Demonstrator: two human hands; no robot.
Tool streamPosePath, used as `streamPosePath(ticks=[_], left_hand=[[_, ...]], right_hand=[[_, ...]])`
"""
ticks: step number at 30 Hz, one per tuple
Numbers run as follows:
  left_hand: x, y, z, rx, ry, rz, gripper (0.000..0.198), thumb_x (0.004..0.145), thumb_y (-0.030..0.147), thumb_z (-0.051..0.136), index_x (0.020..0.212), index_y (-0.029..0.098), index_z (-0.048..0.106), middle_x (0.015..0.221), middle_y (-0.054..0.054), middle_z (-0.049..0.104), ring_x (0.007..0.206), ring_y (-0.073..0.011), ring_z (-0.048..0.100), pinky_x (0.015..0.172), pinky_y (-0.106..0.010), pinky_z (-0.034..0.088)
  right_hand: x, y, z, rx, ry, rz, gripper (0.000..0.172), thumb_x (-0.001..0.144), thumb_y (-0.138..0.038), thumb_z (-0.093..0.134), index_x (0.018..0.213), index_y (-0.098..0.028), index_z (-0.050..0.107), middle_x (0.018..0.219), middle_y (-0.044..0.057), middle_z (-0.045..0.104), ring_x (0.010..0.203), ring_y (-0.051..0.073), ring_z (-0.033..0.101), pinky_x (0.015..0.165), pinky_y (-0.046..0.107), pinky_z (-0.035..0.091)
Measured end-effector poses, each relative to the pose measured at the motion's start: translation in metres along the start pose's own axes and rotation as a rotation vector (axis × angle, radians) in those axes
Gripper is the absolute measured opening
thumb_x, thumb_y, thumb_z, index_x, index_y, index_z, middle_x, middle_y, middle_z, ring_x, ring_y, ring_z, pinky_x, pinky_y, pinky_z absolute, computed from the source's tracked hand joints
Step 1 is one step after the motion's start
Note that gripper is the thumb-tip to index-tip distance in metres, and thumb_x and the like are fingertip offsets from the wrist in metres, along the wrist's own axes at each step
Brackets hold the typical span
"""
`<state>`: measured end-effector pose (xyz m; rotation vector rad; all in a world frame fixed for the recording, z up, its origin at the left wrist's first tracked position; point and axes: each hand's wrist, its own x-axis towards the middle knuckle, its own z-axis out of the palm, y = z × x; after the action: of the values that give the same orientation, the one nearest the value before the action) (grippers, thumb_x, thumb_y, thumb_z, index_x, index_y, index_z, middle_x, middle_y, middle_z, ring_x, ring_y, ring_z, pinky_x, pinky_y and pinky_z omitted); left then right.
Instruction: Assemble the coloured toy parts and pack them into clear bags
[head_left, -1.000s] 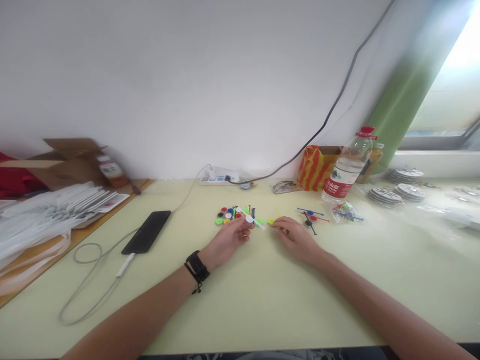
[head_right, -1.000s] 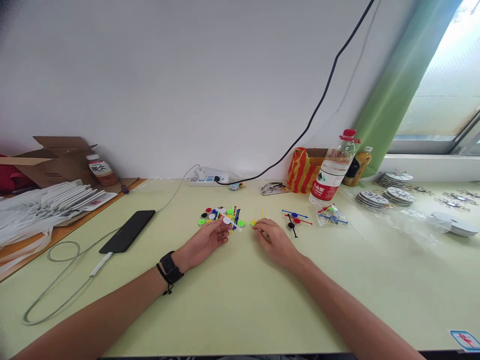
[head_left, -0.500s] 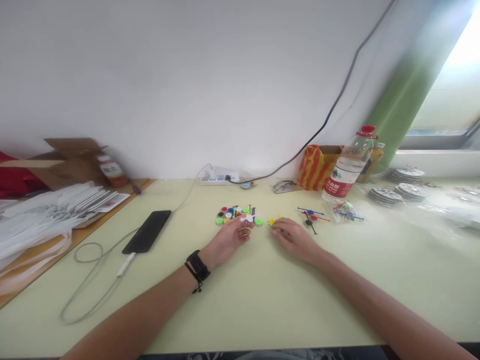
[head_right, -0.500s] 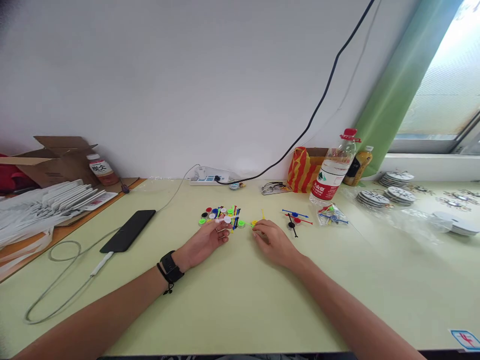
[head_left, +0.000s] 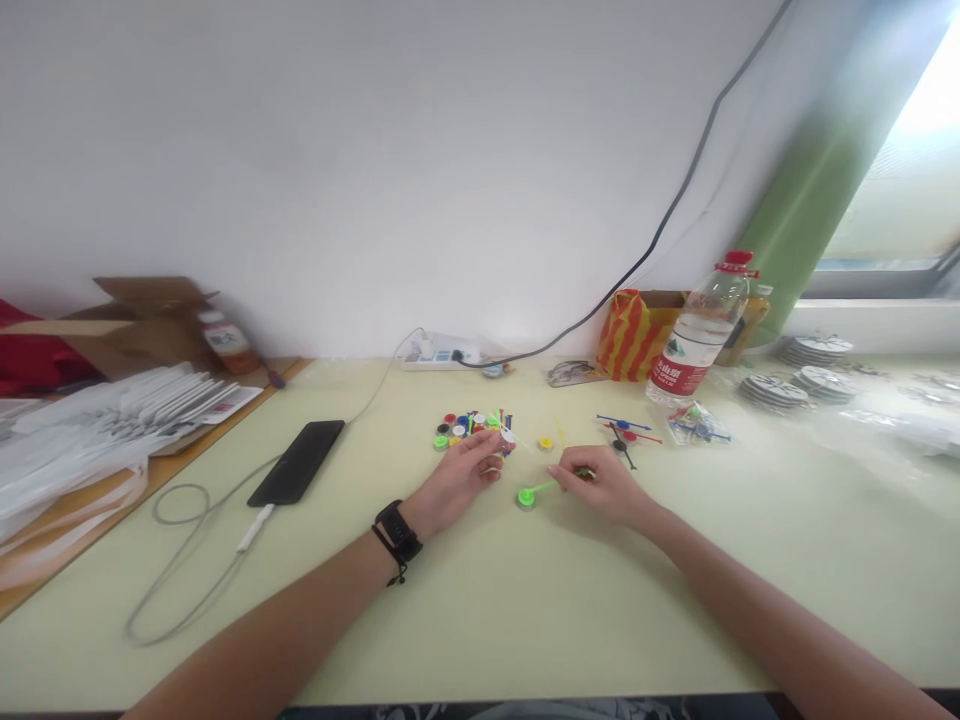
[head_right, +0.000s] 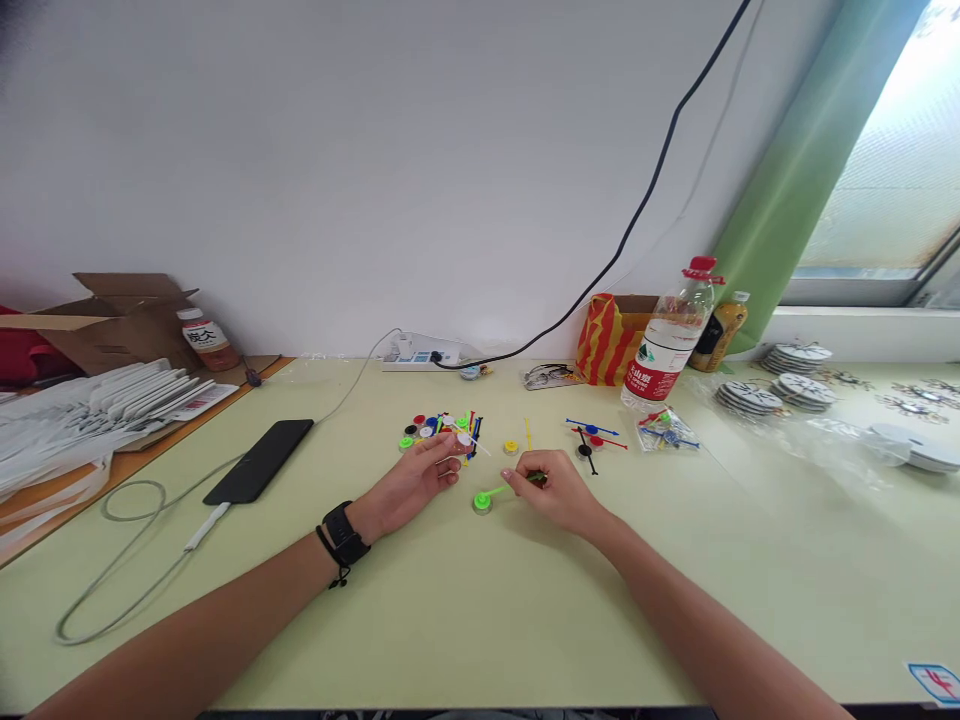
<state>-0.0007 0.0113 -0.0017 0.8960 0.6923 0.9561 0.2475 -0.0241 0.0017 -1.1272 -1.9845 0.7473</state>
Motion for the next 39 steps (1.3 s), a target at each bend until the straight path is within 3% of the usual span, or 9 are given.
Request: streamPosePath(ticks=[4, 9, 13, 16, 19, 24, 31, 36, 39], left_hand=[[-0.001, -0.001, 0.002, 0.099, 0.006, 0.034, 0.028, 0.08, 0.033, 0.084, 0.101, 0.017, 0.074, 0.111, -0.008, 0.071, 0.076, -0.0088, 0.059, 0.074, -0.024, 0.047], [-0.002, -0.004, 0.004, 0.174, 0.022, 0.056, 0.029, 0.078, 0.033, 0.086, 0.097, 0.016, 0.072, 0.105, -0.008, 0.072, 0.074, -0.0094, 0.058, 0.073, -0.025, 0.046], [-0.004, -0.007, 0.007, 0.306, 0.022, 0.098, 0.03, 0.075, 0.035, 0.087, 0.092, 0.017, 0.071, 0.1, -0.007, 0.073, 0.076, -0.0114, 0.06, 0.073, -0.026, 0.047], [-0.006, -0.008, 0.01, 0.409, -0.006, 0.143, 0.03, 0.074, 0.036, 0.087, 0.091, 0.017, 0.072, 0.092, -0.005, 0.072, 0.08, -0.0141, 0.064, 0.074, -0.026, 0.048], [-0.008, -0.009, 0.011, 0.45, -0.068, 0.145, 0.03, 0.075, 0.036, 0.087, 0.092, 0.017, 0.072, 0.091, -0.006, 0.073, 0.084, -0.0177, 0.068, 0.079, -0.029, 0.05], [-0.01, -0.009, 0.012, 0.462, -0.146, 0.142, 0.028, 0.077, 0.035, 0.086, 0.092, 0.016, 0.071, 0.096, -0.009, 0.076, 0.088, -0.021, 0.071, 0.084, -0.033, 0.053], [-0.012, -0.009, 0.014, 0.509, -0.192, 0.16, 0.03, 0.079, 0.037, 0.084, 0.097, 0.016, 0.074, 0.104, -0.013, 0.076, 0.093, -0.0228, 0.071, 0.085, -0.034, 0.054], [-0.01, -0.009, 0.014, 0.539, -0.102, 0.206, 0.028, 0.078, 0.038, 0.084, 0.093, 0.016, 0.073, 0.099, -0.01, 0.075, 0.083, -0.0197, 0.069, 0.077, -0.031, 0.053], [-0.01, -0.009, 0.015, 0.56, -0.067, 0.226, 0.029, 0.077, 0.039, 0.085, 0.091, 0.017, 0.073, 0.094, -0.009, 0.074, 0.079, -0.0184, 0.067, 0.072, -0.029, 0.051]], right_hand=[[0.001, -0.001, -0.001, 0.132, 0.063, 0.064, 0.048, 0.09, -0.059, 0.059, 0.063, -0.02, 0.048, 0.061, -0.002, 0.045, 0.058, 0.013, 0.039, 0.053, 0.026, 0.031], [0.001, -0.005, -0.003, 0.285, 0.111, 0.136, 0.052, 0.09, -0.059, 0.06, 0.066, -0.023, 0.031, 0.063, -0.006, 0.027, 0.057, 0.011, 0.026, 0.052, 0.025, 0.024], [-0.002, -0.014, -0.004, 0.327, 0.053, 0.102, 0.04, 0.094, -0.062, 0.052, 0.087, -0.023, 0.047, 0.071, -0.005, 0.032, 0.061, 0.013, 0.032, 0.055, 0.025, 0.029], [-0.003, -0.015, -0.001, 0.245, -0.009, 0.061, 0.043, 0.089, -0.06, 0.063, 0.111, -0.023, 0.056, 0.076, -0.004, 0.034, 0.063, 0.013, 0.034, 0.056, 0.025, 0.032], [-0.002, -0.009, 0.007, 0.134, -0.019, 0.051, 0.042, 0.091, -0.054, 0.063, 0.12, -0.023, 0.062, 0.071, -0.005, 0.033, 0.059, 0.013, 0.032, 0.054, 0.025, 0.03], [-0.001, 0.001, 0.014, 0.114, -0.02, 0.055, 0.037, 0.094, -0.048, 0.058, 0.12, -0.022, 0.067, 0.064, -0.006, 0.032, 0.055, 0.013, 0.031, 0.052, 0.025, 0.027], [-0.002, -0.01, 0.009, 0.044, -0.033, 0.023, 0.03, 0.092, -0.048, 0.062, 0.103, -0.022, 0.071, 0.064, -0.004, 0.043, 0.056, 0.012, 0.031, 0.051, 0.024, 0.026], [-0.003, -0.014, 0.003, 0.011, -0.018, 0.014, 0.035, 0.082, -0.051, 0.074, 0.1, -0.022, 0.069, 0.069, -0.004, 0.044, 0.059, 0.012, 0.033, 0.052, 0.024, 0.027], [-0.003, -0.013, 0.0, 0.018, 0.027, 0.042, 0.037, 0.084, -0.055, 0.072, 0.1, -0.021, 0.068, 0.067, -0.004, 0.042, 0.057, 0.011, 0.032, 0.051, 0.024, 0.026]])
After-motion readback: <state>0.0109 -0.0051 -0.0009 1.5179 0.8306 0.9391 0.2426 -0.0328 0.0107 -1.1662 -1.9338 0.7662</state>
